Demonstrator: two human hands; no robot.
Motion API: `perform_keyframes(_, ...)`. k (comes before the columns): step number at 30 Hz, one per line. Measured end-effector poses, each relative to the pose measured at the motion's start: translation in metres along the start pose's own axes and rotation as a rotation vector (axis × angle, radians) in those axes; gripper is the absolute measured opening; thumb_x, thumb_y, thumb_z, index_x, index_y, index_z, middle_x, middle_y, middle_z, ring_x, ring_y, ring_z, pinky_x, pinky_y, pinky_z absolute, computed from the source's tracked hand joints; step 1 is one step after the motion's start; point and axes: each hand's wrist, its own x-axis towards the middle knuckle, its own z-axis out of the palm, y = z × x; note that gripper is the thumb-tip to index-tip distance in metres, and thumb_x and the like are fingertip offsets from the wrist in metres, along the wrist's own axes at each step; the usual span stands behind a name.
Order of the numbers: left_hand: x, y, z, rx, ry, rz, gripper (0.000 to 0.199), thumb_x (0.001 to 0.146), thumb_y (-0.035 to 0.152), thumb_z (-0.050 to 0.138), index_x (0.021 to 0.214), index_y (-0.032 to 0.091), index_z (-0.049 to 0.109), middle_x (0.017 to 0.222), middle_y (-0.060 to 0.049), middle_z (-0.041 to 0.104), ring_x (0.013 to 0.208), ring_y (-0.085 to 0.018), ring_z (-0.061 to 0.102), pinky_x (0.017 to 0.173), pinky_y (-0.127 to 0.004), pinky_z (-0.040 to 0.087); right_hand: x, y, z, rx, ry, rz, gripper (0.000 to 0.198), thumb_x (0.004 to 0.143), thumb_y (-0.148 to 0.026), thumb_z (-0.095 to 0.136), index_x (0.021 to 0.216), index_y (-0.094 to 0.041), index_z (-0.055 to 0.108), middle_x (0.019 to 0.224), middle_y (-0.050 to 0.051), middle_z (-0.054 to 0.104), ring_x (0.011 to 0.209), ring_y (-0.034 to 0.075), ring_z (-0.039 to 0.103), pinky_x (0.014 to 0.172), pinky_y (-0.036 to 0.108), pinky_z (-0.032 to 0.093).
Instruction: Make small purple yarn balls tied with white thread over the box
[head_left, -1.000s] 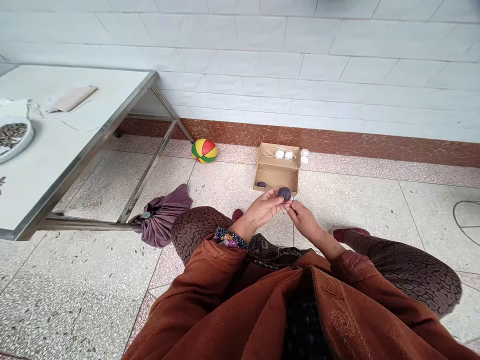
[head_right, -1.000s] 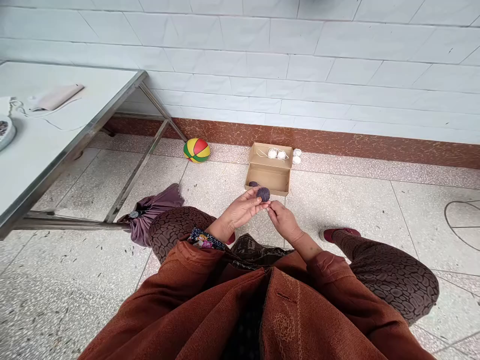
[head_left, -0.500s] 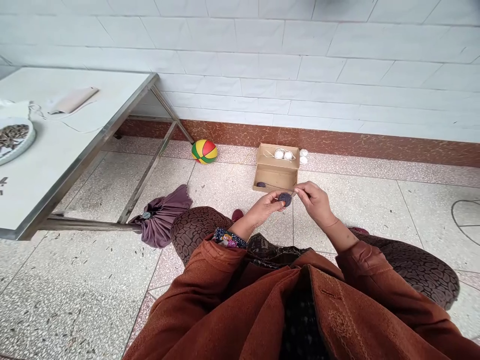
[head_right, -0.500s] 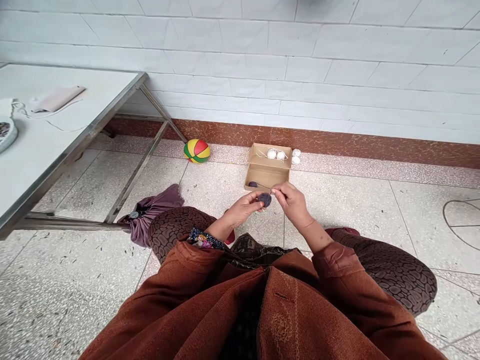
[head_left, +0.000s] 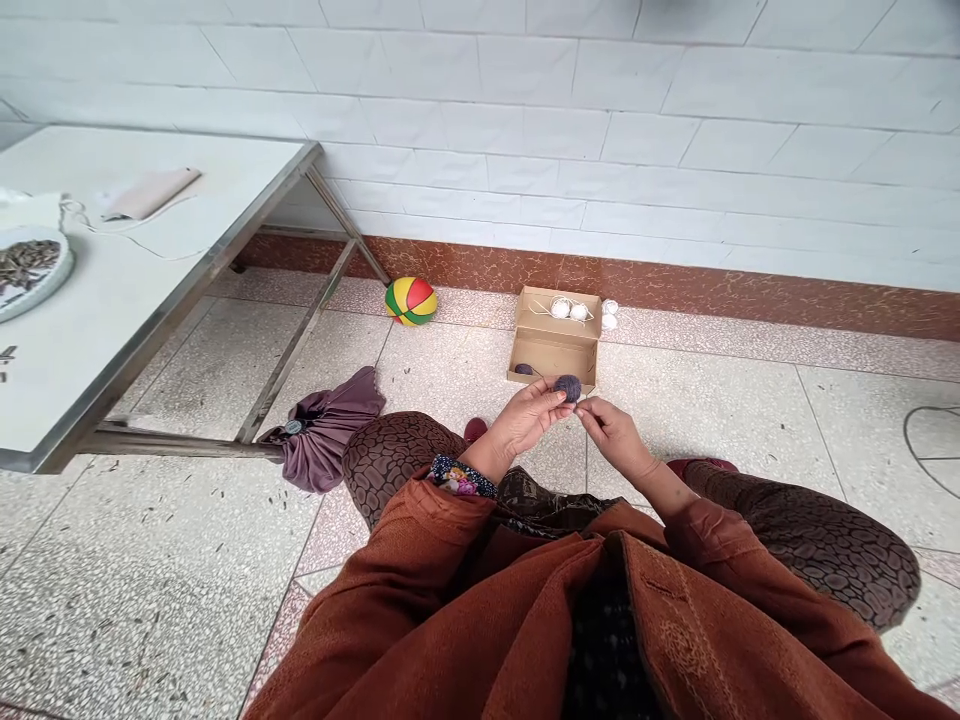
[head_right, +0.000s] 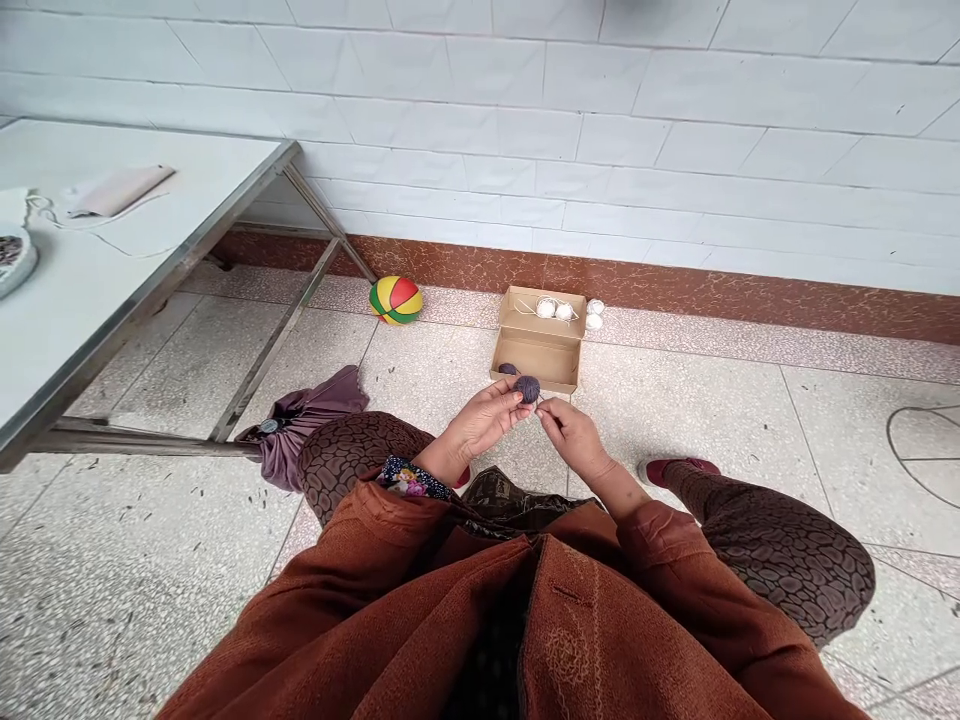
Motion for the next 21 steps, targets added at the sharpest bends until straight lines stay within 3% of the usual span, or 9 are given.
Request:
perform_keyframes(5,0.001,-0.004,-0.001,0.080,0.042,0.034,0.040,0.065,0.019,0.088,0.100,0.016,0.069,0.100,-0.004,0.069,0.086,-0.013,0.062,0.083,-0.029,0.046,-0.004,-0.020,-0.010,0.013,-0.106,-0.173,0.021,0.103,-0.035,0.051,0.098,-0.025,0.070,0.088,0.006,0.073,0.082,0.021,0.069,0.078,0.035,0.058)
perform_keyframes(10,0.001,-0.006,0.001,0.174,0.038,0.099,0.043,0.064,0.025,0.090,0.098,0.016,0.065,0.091,-0.001,0.068,0.085,-0.012,0.060,0.082,-0.028,0.044,0.001,-0.034,-0.019,-0.001,-0.120,-0.232,0.021,0.103,-0.034,0.053,0.102,-0.026,0.073,0.086,0.005,0.072,0.079,0.020,0.069,0.073,0.033,0.057)
perform_keyframes(21,-0.011,-0.005,0.006,0.229,-0.240,-0.068,0.045,0.073,0.036,0.087,0.108,0.018,0.065,0.103,-0.007,0.069,0.084,-0.018,0.069,0.078,-0.032,0.046,0.013,-0.016,-0.033,0.076,0.202,0.033,0.020,0.098,-0.038,0.061,0.088,-0.023,0.068,0.081,0.004,0.070,0.075,0.020,0.065,0.071,0.034,0.053)
